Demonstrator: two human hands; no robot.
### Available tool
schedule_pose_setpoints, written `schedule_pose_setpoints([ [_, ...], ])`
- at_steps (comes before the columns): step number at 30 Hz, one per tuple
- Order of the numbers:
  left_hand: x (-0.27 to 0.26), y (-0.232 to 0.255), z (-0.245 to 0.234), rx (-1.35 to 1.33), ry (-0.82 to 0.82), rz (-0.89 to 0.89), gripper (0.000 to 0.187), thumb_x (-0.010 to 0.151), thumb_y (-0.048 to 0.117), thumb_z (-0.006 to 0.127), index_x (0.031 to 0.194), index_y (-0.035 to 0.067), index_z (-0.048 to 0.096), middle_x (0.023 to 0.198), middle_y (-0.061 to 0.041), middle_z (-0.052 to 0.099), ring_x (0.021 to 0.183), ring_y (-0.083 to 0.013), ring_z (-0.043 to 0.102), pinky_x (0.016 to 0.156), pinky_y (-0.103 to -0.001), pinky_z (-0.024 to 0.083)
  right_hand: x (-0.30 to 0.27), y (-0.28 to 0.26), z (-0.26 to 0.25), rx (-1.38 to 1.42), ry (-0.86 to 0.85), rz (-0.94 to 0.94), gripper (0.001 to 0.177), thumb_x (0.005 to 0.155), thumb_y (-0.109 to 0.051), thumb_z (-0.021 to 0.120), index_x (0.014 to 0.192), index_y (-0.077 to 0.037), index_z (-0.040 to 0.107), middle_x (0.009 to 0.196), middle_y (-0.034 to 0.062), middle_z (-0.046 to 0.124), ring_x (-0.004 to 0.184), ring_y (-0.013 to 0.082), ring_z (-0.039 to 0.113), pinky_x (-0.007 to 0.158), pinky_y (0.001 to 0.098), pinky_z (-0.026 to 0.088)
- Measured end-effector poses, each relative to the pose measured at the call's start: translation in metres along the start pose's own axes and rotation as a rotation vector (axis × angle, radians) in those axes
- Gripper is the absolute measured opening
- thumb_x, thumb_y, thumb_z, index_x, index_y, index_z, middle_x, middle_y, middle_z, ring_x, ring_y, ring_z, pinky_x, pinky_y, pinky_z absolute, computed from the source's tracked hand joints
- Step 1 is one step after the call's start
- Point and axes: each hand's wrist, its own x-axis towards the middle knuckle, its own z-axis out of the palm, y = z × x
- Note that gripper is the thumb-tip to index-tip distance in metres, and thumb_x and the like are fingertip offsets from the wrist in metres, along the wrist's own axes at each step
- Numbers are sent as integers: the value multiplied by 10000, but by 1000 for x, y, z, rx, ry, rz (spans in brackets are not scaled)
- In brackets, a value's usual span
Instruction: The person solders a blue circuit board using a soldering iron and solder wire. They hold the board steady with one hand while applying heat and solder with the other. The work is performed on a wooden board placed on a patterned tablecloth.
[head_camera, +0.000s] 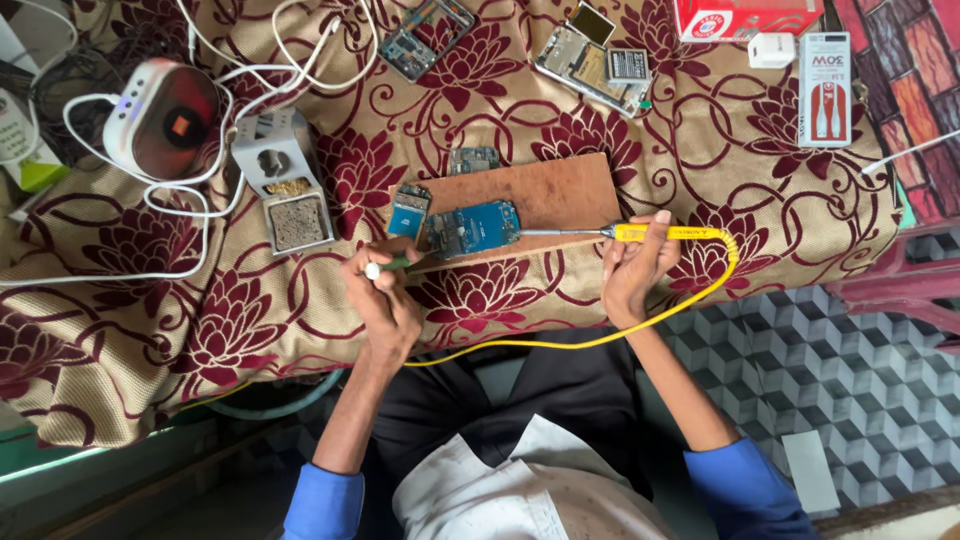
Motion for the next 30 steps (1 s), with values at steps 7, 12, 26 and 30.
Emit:
schedule_pose_setpoints([
  [7,-1,-6,-9,104,27,-58,330,1119,363,372,1160,43,445,1006,-129,732,659,-38,490,664,-191,441,4,1,-1,-56,21,34,345,1129,-370,469,964,-67,481,574,25,408,420,114,388,375,260,296],
  [12,7,7,-34,301,7,118,112,1109,119,554,1192,46,534,1239,-161,539,1032,-211,594,827,-291,535,4,6,-2,-28,121,96,347,1134,-368,476,953,-72,473,575,20,407,430,113,395,375,247,294],
  [26,27,21,-66,822,-512,400,408,829,22,801,1201,65,638,1187,-50,678,950,-184,623,789,-371,426,0,2,1,-46,38,28,344,1119,-364,464,964,-57,473,558,31,408,396,111,384,354,250,285],
  [30,17,12,-69,875,-513,407,384,843,25,748,1212,79,653,1221,-15,684,974,-160,637,887,-366,443,0,-2,2,-33,-19,6,351,1124,-364,462,960,-55,473,566,32,407,395,107,371,360,251,284],
])
